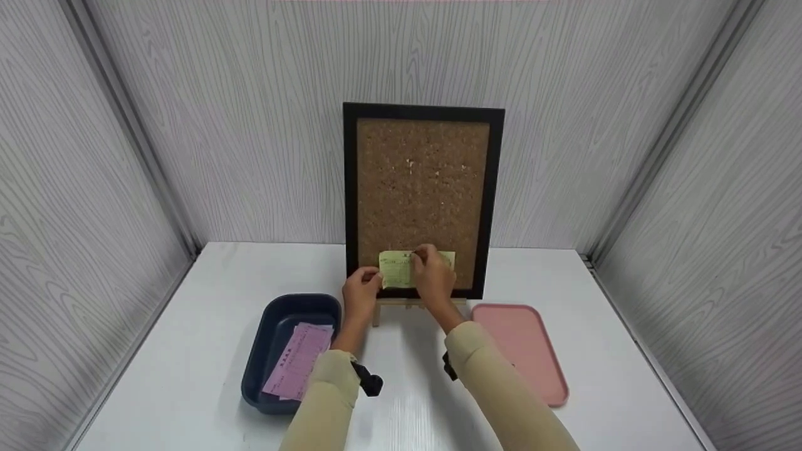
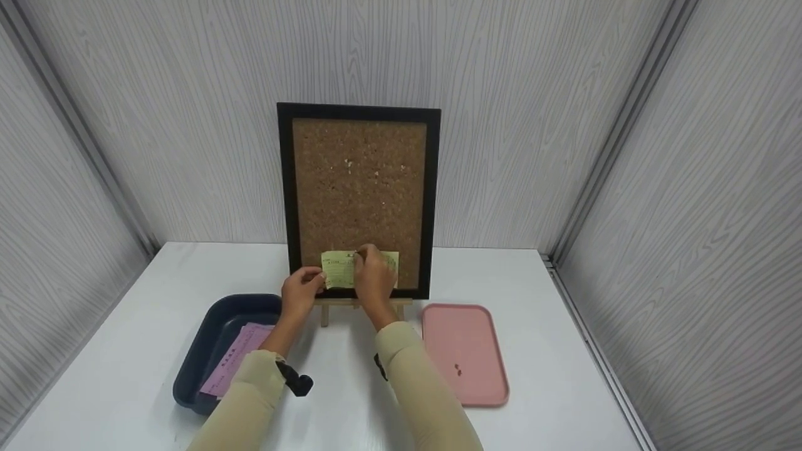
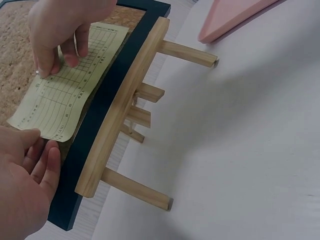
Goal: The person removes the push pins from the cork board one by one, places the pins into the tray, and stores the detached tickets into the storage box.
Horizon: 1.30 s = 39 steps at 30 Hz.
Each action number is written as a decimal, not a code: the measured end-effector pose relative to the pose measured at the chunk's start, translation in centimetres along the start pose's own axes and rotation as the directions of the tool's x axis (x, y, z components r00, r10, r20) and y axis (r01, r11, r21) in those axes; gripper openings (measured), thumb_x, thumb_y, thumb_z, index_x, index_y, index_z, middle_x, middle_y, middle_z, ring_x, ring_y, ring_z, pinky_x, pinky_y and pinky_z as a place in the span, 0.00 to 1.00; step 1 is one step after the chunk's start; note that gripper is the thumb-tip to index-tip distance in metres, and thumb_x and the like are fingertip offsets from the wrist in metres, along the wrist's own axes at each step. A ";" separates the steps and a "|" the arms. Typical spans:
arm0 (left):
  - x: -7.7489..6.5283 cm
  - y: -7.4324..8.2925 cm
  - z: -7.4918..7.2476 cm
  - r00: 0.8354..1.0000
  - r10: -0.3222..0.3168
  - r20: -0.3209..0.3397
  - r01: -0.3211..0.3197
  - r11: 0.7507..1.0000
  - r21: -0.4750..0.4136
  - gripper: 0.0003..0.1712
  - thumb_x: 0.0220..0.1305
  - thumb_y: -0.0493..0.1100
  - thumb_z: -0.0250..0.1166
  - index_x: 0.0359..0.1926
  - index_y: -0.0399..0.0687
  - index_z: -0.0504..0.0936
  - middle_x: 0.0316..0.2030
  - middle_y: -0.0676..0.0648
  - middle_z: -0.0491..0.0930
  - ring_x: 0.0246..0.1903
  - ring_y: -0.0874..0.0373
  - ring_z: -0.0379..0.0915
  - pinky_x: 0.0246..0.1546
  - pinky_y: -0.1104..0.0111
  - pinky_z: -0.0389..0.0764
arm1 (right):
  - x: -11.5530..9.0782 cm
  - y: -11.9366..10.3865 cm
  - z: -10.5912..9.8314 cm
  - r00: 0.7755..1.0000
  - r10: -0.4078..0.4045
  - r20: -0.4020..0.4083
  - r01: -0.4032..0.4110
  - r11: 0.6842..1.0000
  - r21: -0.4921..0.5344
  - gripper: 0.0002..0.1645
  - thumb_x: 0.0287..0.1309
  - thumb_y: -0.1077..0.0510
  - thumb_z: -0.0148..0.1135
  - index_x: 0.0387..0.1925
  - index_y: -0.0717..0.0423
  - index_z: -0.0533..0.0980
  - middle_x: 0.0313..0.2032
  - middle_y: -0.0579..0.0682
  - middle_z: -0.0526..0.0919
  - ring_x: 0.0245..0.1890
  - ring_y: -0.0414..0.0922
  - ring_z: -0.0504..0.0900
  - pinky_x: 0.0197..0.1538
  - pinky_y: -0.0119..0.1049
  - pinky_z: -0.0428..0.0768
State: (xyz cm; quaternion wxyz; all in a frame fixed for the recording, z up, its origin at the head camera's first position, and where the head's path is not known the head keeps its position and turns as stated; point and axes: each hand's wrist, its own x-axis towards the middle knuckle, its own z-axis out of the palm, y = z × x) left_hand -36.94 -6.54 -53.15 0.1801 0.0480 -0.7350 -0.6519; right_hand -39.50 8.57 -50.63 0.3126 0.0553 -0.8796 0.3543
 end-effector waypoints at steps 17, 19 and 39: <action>0.4 0.9 -0.3 1.000 0.022 0.006 -0.022 0.998 0.060 0.11 0.67 0.38 0.66 0.48 0.40 0.85 0.41 0.42 0.85 0.40 0.52 0.81 0.41 0.63 0.82 | 0.0 -0.1 -0.5 0.998 0.015 0.062 -0.018 0.998 0.057 0.08 0.68 0.51 0.64 0.45 0.47 0.79 0.39 0.44 0.87 0.38 0.43 0.85 0.40 0.48 0.81; 0.6 1.1 -0.3 0.999 0.036 0.013 -0.036 0.997 0.063 0.11 0.67 0.38 0.65 0.49 0.40 0.85 0.41 0.42 0.85 0.41 0.52 0.81 0.42 0.62 0.82 | 0.1 -0.1 -0.5 0.998 0.013 0.059 -0.016 0.999 0.048 0.07 0.68 0.51 0.64 0.44 0.46 0.80 0.38 0.44 0.87 0.38 0.43 0.85 0.40 0.48 0.80; 1.4 1.2 -0.3 0.999 0.043 0.017 -0.044 0.998 0.053 0.09 0.67 0.38 0.66 0.46 0.40 0.86 0.40 0.42 0.85 0.41 0.51 0.81 0.43 0.62 0.82 | 0.3 0.4 -0.4 0.997 0.028 0.068 -0.035 0.994 0.105 0.06 0.69 0.50 0.63 0.42 0.45 0.79 0.36 0.42 0.86 0.35 0.41 0.84 0.39 0.45 0.78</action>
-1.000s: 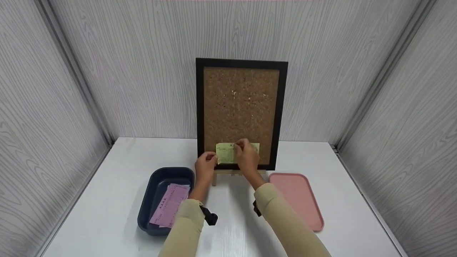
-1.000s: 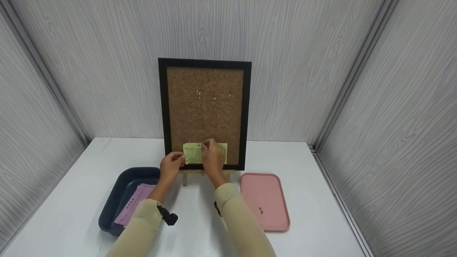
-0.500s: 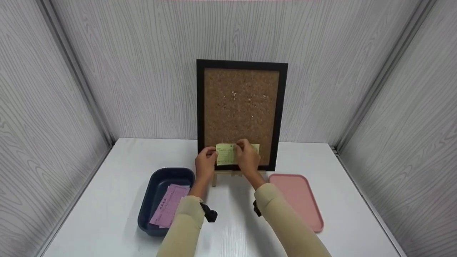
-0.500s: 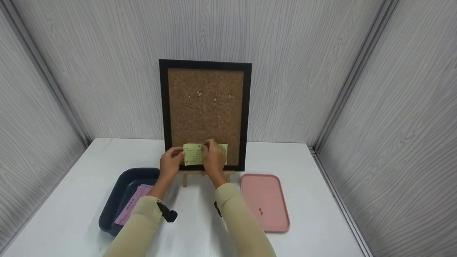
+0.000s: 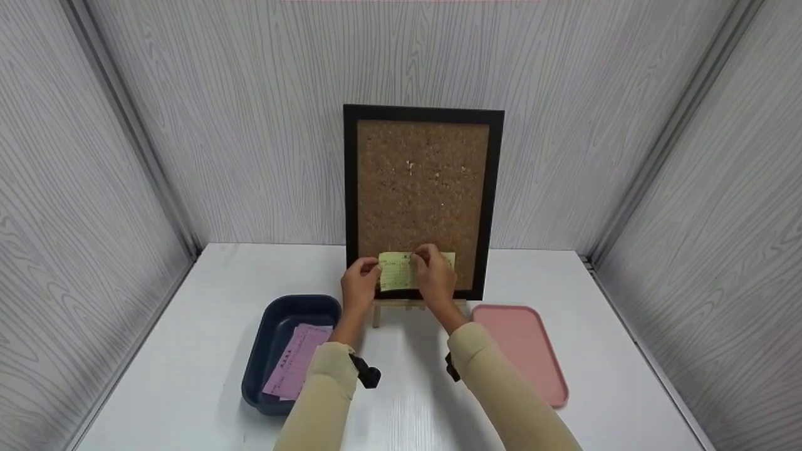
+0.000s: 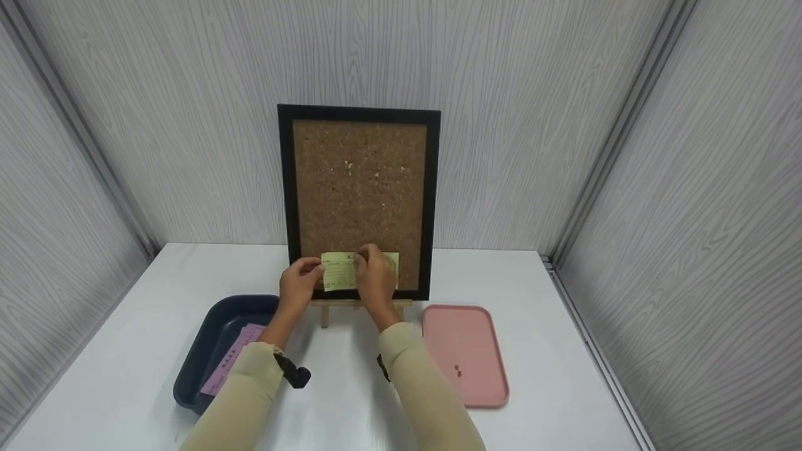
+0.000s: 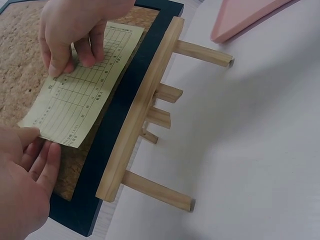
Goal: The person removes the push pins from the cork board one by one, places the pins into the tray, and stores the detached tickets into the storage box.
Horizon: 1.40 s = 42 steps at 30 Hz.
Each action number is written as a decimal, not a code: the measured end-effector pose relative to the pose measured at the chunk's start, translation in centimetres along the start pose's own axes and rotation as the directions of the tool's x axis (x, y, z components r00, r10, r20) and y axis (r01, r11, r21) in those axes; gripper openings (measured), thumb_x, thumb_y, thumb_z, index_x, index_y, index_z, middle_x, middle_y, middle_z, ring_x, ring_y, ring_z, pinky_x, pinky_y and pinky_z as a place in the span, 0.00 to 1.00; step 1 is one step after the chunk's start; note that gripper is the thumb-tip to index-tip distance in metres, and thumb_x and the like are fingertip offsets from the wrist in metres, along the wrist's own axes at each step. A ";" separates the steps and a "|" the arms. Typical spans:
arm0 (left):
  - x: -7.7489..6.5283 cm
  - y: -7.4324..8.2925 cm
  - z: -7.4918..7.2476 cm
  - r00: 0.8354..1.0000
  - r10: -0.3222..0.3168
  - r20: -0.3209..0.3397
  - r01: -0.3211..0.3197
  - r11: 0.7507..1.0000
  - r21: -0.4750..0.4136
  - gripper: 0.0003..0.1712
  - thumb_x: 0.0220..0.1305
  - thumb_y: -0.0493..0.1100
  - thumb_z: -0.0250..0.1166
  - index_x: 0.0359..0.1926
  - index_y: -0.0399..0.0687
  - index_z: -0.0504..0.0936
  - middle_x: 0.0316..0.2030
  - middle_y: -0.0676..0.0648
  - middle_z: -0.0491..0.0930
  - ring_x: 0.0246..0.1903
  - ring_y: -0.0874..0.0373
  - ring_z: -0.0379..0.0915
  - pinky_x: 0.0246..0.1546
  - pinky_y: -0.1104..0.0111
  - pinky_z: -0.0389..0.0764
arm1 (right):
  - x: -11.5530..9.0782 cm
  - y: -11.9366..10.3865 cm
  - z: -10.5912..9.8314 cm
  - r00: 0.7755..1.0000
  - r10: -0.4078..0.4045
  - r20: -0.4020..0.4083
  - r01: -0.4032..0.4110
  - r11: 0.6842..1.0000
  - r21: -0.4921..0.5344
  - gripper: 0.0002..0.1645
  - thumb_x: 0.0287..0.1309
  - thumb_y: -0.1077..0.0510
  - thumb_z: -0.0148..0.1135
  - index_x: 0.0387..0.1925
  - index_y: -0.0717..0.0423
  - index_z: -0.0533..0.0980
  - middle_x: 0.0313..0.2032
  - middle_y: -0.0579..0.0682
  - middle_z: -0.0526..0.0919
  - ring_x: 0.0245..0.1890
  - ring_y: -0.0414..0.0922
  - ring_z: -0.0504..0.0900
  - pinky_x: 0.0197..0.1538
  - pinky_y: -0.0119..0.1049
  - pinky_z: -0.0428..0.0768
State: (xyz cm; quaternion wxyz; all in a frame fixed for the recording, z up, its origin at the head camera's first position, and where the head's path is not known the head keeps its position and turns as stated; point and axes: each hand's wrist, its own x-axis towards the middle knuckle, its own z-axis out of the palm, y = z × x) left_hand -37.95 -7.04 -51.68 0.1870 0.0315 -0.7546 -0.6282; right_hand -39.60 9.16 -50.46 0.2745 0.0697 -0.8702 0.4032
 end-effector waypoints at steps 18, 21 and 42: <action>0.0 0.6 0.1 1.000 0.007 0.016 -0.006 1.000 -0.028 0.10 0.68 0.38 0.65 0.47 0.40 0.86 0.40 0.42 0.85 0.42 0.51 0.81 0.45 0.60 0.82 | -0.1 -0.5 0.3 0.999 0.008 -0.042 -0.012 0.995 -0.099 0.07 0.67 0.47 0.64 0.41 0.44 0.80 0.34 0.42 0.87 0.31 0.42 0.83 0.34 0.44 0.78; 0.0 0.6 0.1 1.000 0.008 0.012 -0.008 0.999 -0.032 0.09 0.68 0.38 0.65 0.47 0.40 0.86 0.40 0.41 0.85 0.42 0.51 0.81 0.44 0.61 0.82 | -0.1 -0.4 0.2 0.999 0.018 -0.039 -0.021 0.996 -0.088 0.07 0.68 0.47 0.64 0.40 0.44 0.80 0.33 0.41 0.87 0.31 0.42 0.83 0.35 0.44 0.79; -0.1 0.1 -0.1 1.000 0.005 0.012 -0.004 0.999 -0.046 0.09 0.67 0.38 0.66 0.45 0.39 0.86 0.39 0.42 0.84 0.40 0.53 0.80 0.40 0.65 0.81 | 0.1 0.0 -0.3 1.000 -0.002 0.019 0.002 1.000 0.002 0.04 0.67 0.50 0.65 0.37 0.44 0.82 0.33 0.41 0.86 0.33 0.40 0.83 0.35 0.42 0.77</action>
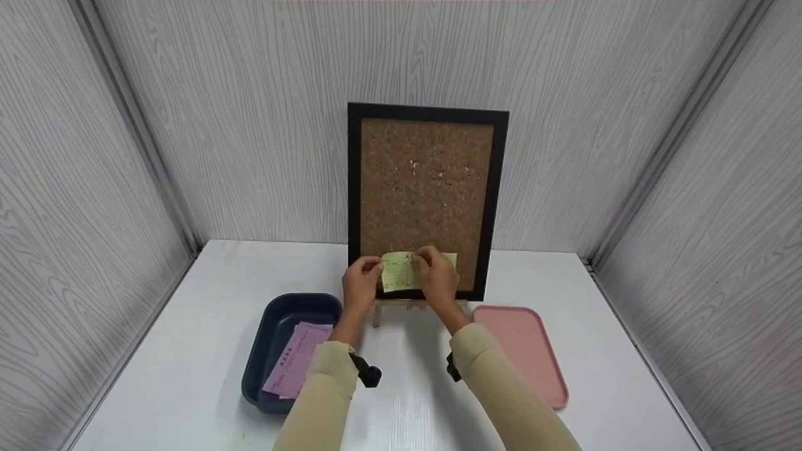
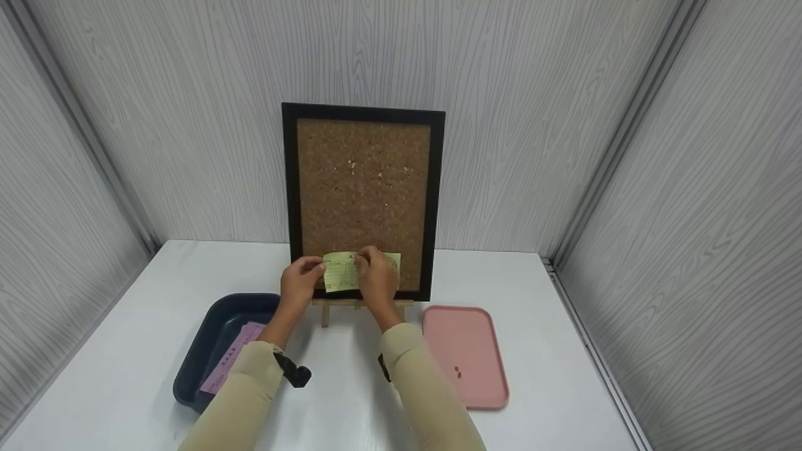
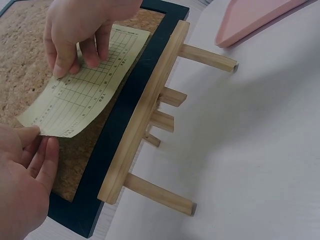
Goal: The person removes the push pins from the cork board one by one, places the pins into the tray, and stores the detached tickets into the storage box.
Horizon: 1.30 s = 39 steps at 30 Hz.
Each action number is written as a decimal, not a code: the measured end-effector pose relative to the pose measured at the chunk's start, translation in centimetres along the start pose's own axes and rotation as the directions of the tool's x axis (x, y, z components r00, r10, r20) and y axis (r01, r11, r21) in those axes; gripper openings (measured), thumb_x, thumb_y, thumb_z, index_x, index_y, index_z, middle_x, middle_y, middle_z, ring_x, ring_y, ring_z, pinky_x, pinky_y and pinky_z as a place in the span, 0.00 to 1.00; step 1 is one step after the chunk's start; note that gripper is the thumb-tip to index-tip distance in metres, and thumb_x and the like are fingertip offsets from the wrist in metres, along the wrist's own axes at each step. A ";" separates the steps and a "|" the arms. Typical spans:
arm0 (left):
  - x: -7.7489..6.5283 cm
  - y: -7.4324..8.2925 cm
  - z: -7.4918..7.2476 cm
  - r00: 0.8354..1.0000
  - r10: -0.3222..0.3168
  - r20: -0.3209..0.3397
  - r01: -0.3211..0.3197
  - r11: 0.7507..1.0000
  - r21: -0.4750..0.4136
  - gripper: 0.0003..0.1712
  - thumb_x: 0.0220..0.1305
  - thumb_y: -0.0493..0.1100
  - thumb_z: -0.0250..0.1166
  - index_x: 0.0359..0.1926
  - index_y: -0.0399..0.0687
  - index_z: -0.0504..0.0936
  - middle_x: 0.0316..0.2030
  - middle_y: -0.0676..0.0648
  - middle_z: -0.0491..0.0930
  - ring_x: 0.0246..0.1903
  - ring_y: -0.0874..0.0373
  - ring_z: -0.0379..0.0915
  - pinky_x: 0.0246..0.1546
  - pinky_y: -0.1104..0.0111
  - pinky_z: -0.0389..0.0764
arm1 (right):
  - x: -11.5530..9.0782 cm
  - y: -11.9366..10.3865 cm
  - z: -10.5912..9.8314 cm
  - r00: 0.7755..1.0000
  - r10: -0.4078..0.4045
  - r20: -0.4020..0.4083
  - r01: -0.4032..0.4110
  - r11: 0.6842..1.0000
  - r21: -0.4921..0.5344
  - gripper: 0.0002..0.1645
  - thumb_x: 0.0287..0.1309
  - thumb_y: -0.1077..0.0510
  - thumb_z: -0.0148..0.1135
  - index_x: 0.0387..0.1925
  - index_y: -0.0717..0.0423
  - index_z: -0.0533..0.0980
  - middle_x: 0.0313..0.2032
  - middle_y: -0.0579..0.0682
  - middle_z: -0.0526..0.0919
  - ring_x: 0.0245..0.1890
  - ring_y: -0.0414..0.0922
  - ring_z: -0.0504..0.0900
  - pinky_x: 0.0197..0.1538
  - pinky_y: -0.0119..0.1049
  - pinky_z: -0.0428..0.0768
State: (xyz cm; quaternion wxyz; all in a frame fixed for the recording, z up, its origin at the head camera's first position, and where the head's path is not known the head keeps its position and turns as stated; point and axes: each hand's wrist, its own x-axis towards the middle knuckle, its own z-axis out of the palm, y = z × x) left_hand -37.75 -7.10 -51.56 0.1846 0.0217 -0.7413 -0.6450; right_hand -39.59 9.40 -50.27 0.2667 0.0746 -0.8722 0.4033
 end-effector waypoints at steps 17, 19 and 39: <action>-0.4 0.2 -0.4 0.999 -0.029 0.029 0.030 0.999 -0.038 0.09 0.68 0.38 0.65 0.46 0.39 0.85 0.39 0.42 0.84 0.37 0.55 0.80 0.37 0.69 0.81 | -0.2 1.0 -2.4 0.974 0.004 0.225 -0.049 0.980 0.193 0.04 0.66 0.56 0.66 0.40 0.52 0.82 0.34 0.49 0.86 0.31 0.47 0.84 0.32 0.38 0.83; -0.5 0.2 -0.6 0.999 -0.032 0.031 0.033 0.998 -0.050 0.09 0.68 0.37 0.65 0.46 0.38 0.85 0.39 0.42 0.84 0.37 0.56 0.80 0.37 0.70 0.82 | -0.5 1.2 -2.9 0.973 0.002 0.230 -0.067 0.960 0.274 0.04 0.65 0.59 0.67 0.39 0.55 0.82 0.36 0.51 0.86 0.32 0.52 0.85 0.34 0.43 0.85; -3.9 1.7 -3.3 0.994 -0.076 0.074 0.087 0.984 -0.159 0.11 0.69 0.38 0.65 0.49 0.37 0.83 0.44 0.40 0.82 0.41 0.56 0.80 0.47 0.60 0.84 | -5.5 -1.5 -10.1 0.982 -0.090 0.169 0.012 0.909 0.416 0.10 0.63 0.70 0.63 0.45 0.65 0.83 0.35 0.58 0.84 0.25 0.38 0.80 0.33 0.52 0.84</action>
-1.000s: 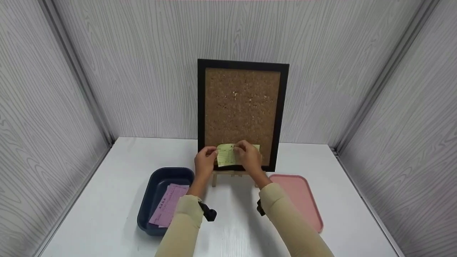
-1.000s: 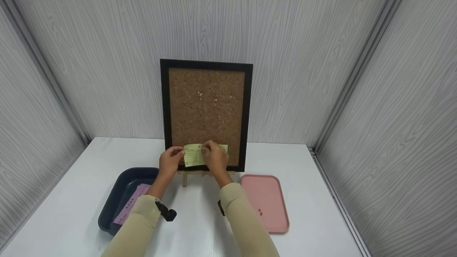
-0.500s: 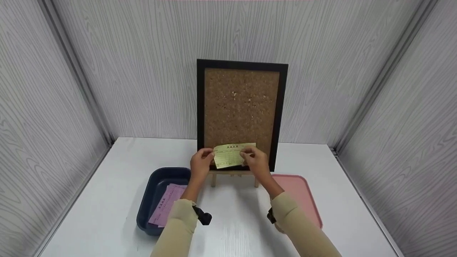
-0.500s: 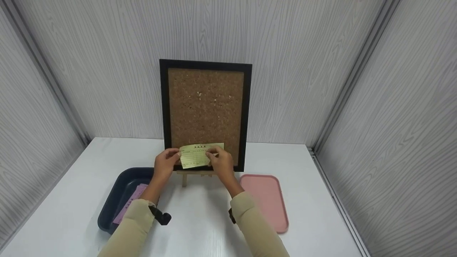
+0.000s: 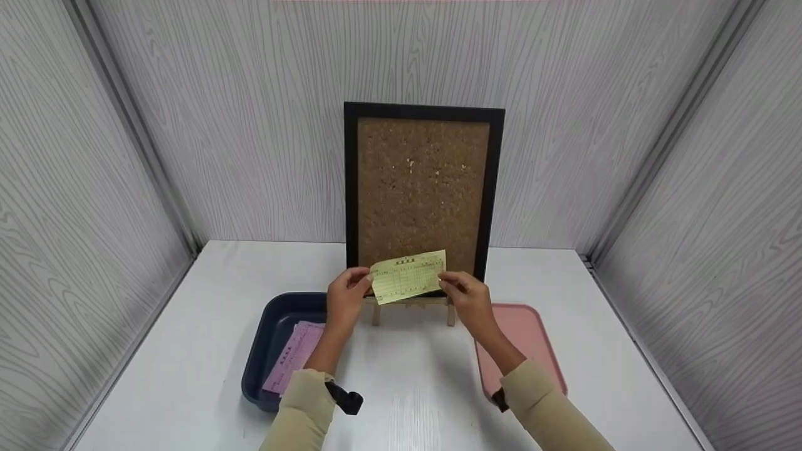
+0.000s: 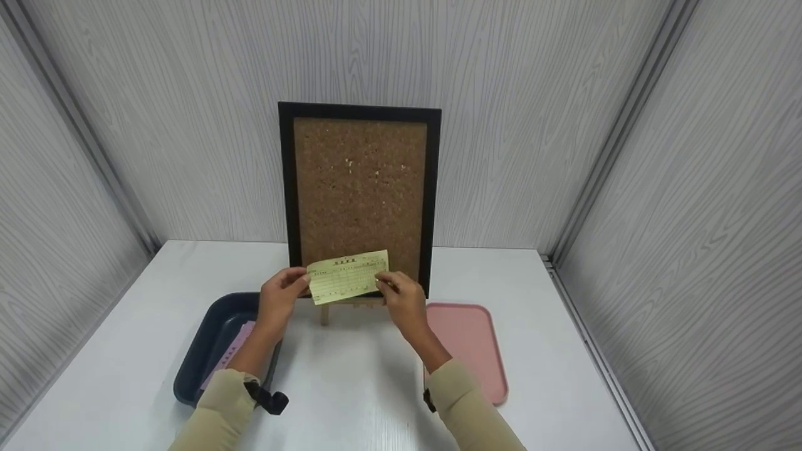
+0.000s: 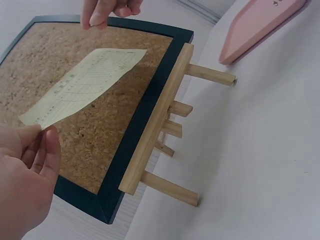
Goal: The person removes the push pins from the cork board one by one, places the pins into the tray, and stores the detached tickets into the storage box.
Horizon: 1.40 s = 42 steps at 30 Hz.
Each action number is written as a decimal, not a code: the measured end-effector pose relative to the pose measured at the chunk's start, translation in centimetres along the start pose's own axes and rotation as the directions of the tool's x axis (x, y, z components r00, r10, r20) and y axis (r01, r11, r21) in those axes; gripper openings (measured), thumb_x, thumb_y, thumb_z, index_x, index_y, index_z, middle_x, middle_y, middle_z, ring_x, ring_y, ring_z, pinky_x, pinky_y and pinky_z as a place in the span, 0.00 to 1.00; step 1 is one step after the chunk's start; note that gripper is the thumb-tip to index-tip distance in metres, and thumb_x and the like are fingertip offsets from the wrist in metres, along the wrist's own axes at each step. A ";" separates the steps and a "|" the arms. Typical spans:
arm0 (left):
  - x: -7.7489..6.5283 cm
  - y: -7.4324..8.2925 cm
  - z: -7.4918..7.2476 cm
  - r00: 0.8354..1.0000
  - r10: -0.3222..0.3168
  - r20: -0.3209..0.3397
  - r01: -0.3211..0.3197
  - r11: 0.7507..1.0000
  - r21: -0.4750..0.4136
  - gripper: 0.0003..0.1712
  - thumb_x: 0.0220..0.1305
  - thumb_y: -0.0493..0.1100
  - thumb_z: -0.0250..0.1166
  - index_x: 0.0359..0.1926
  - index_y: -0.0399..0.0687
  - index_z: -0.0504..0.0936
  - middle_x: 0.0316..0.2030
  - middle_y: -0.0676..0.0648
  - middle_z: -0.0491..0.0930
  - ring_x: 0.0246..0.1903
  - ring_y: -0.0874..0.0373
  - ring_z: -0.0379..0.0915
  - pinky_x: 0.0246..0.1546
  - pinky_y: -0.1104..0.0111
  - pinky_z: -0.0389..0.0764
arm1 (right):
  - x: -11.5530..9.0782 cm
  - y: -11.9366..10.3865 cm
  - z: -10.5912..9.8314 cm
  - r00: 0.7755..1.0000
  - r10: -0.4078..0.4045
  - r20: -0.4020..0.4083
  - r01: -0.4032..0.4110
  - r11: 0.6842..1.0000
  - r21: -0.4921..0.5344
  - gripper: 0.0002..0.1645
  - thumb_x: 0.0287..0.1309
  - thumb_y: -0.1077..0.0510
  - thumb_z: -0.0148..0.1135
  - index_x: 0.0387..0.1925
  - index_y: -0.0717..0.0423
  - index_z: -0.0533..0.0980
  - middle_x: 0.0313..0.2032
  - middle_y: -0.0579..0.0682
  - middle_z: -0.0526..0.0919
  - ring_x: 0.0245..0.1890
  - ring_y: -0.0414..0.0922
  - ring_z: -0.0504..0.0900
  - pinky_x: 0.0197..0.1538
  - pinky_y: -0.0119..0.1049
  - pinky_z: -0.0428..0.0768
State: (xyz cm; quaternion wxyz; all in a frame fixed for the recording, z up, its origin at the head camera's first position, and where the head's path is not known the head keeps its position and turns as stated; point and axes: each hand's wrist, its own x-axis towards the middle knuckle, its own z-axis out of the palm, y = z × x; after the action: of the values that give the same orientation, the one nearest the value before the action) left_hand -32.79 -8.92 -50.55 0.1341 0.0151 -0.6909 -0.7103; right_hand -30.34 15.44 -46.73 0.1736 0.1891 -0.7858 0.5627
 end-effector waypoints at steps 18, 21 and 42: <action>-5.6 0.7 -3.2 0.997 -0.071 0.022 0.069 0.994 0.082 0.12 0.71 0.41 0.64 0.52 0.46 0.83 0.49 0.45 0.82 0.48 0.54 0.81 0.51 0.63 0.83 | -4.9 2.4 -5.3 0.969 0.227 -0.095 -0.233 0.971 -0.059 0.09 0.66 0.65 0.64 0.46 0.60 0.84 0.28 0.50 0.83 0.25 0.48 0.80 0.29 0.28 0.77; -6.7 0.6 -4.3 0.997 -0.077 0.021 0.075 0.993 0.092 0.12 0.71 0.42 0.63 0.53 0.47 0.83 0.49 0.45 0.83 0.47 0.53 0.82 0.50 0.66 0.84 | -5.6 2.7 -6.4 0.966 0.242 -0.094 -0.248 0.968 -0.047 0.09 0.65 0.66 0.64 0.45 0.58 0.85 0.28 0.51 0.83 0.26 0.52 0.80 0.29 0.29 0.77; -9.6 -0.5 -13.3 0.958 -0.167 -0.235 0.193 0.977 0.089 0.18 0.73 0.47 0.62 0.58 0.43 0.79 0.54 0.42 0.78 0.52 0.54 0.79 0.52 0.68 0.83 | -9.5 9.4 -11.2 0.907 0.389 -0.161 -0.410 0.903 -0.130 0.12 0.66 0.67 0.62 0.50 0.63 0.81 0.43 0.62 0.84 0.24 0.47 0.82 0.30 0.30 0.81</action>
State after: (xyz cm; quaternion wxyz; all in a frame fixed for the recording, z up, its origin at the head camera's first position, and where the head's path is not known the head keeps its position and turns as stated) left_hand -20.87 -19.87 -53.18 0.1455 0.1660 -0.7054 -0.6735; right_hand -26.04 29.87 -55.62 0.1202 -0.0281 -0.8375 0.5324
